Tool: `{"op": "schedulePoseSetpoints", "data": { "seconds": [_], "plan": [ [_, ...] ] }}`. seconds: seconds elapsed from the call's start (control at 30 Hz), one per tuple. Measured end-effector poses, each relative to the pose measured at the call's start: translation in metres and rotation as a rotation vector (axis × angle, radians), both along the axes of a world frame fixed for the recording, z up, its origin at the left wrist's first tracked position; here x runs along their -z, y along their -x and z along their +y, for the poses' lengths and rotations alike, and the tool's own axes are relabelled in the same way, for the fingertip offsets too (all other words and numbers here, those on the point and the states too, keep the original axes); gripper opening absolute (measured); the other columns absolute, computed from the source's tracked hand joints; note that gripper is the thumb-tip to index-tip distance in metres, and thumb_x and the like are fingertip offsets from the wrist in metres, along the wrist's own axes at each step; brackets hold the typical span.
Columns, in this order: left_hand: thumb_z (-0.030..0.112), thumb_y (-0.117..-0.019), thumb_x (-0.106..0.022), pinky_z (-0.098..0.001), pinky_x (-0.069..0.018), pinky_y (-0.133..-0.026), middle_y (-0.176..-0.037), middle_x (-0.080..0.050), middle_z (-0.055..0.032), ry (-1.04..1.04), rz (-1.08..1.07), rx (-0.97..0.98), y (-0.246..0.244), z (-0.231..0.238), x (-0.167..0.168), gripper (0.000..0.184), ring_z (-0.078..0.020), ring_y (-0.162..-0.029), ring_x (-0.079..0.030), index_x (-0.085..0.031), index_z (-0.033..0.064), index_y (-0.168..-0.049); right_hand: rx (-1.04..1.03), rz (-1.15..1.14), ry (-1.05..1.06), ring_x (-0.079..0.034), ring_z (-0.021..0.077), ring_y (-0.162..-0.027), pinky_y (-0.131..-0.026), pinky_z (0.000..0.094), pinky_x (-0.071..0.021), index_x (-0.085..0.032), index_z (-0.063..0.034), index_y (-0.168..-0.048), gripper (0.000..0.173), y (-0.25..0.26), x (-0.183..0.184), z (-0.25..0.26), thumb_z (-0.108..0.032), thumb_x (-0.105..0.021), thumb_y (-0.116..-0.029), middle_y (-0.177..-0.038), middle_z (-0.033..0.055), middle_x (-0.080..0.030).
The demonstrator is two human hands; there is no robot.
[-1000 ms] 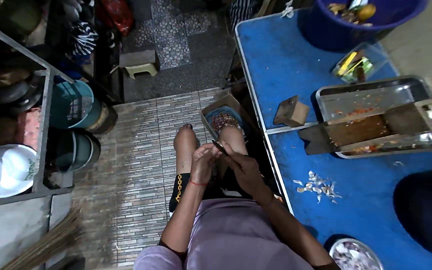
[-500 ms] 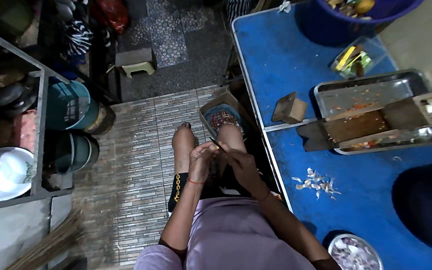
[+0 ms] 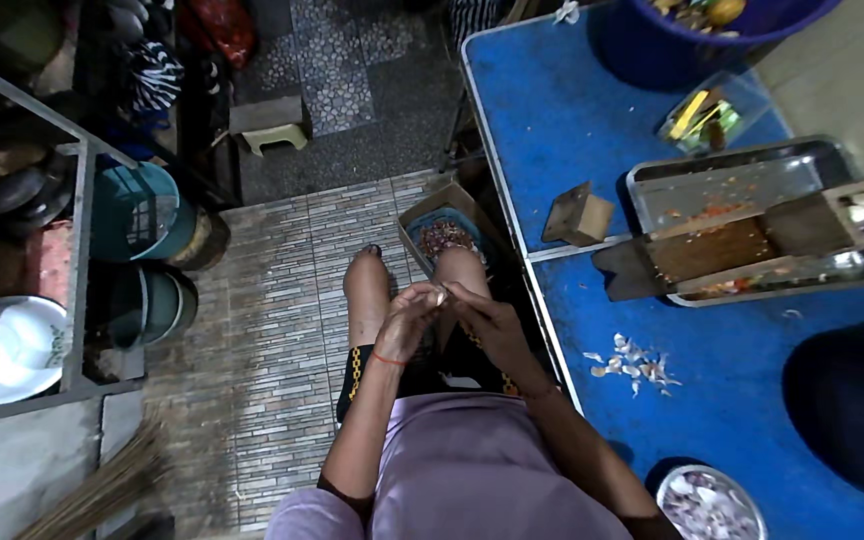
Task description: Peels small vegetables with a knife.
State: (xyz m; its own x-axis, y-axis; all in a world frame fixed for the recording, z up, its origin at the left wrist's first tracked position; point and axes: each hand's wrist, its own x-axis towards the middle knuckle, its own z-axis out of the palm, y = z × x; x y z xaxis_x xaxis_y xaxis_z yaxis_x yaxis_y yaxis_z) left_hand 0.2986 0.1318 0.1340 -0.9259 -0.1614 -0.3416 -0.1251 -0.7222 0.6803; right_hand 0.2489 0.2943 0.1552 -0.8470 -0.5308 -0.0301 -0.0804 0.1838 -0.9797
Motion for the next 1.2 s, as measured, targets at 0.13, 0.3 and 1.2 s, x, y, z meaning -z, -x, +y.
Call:
{"op": "schedulePoseSetpoints", "data": {
  "seconds": [0.13,0.3,1.2],
  "plan": [
    [-0.002,-0.0964,-0.047,-0.03,-0.0588,-0.081,-0.093,-0.073,-0.0041,-0.003,-0.059,0.078,-0.001,-0.002,-0.004,0.025,-0.0124,-0.084,-0.07,-0.07,0.0047,-0.103,0.048,0.04,-0.072,-0.059,-0.0033,-0.074,-0.073,0.0176,-0.0527,-0.067,-0.0013,-0.132,0.033,0.003,0.0,0.004,-0.014,-0.052,-0.1053,-0.102,0.0039,-0.073],
    [-0.006,-0.0953,-0.046,-0.0272,-0.0595,-0.081,-0.096,-0.074,-0.0052,-0.113,-0.04,0.098,-0.002,-0.002,-0.011,0.031,-0.0121,-0.085,-0.071,-0.07,0.0034,-0.113,0.187,0.033,0.107,-0.051,-0.0061,-0.066,-0.061,0.0133,-0.0464,-0.063,0.0036,-0.134,0.035,0.006,0.006,0.006,-0.011,-0.05,-0.1052,-0.095,-0.002,-0.07],
    [-0.004,-0.0986,-0.045,-0.0245,-0.0578,-0.085,-0.099,-0.073,-0.0065,-0.242,-0.074,-0.182,0.0,0.014,-0.012,0.028,-0.0109,-0.088,-0.07,-0.068,0.0008,-0.114,0.039,0.674,-0.269,-0.068,0.0284,-0.064,-0.056,0.0441,-0.0547,-0.069,-0.0056,-0.134,0.037,-0.017,0.015,-0.004,-0.014,-0.052,-0.1024,-0.084,0.0148,-0.073]
  ]
}}
